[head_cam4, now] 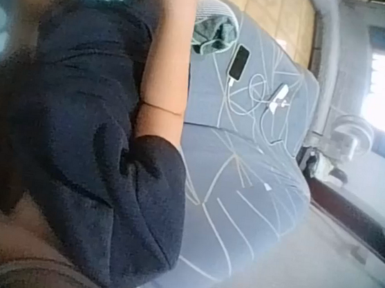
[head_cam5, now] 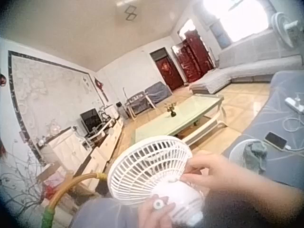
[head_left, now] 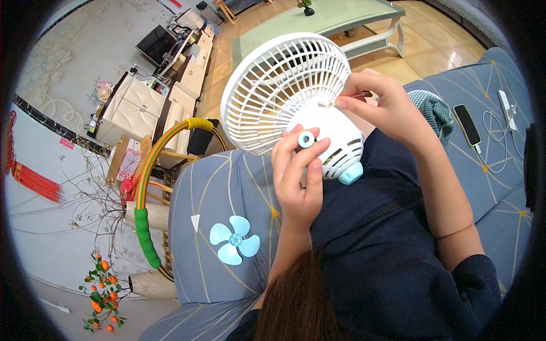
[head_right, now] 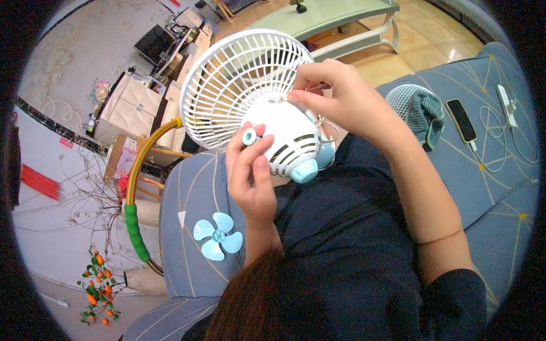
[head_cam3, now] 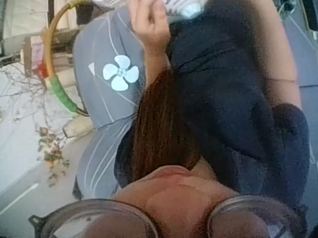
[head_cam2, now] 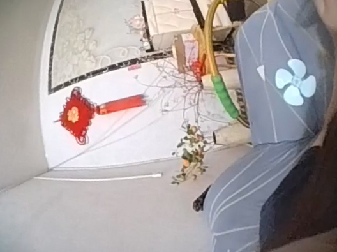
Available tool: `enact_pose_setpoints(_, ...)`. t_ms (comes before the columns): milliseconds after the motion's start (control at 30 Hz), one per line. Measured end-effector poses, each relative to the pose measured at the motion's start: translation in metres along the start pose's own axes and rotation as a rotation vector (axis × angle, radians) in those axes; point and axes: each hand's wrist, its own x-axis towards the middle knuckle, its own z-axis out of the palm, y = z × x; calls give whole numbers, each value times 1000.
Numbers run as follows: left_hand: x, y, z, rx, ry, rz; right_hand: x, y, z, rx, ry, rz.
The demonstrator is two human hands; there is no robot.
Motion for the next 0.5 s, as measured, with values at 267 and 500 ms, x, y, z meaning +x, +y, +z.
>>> enact_pose_setpoints(267,0,1,-5,21,-13,1,4,-8,12,36,25,-67)
enact_pose_setpoints(500,2,2,0,-7,-26,11,2,0,-1,-69,-10,-38)
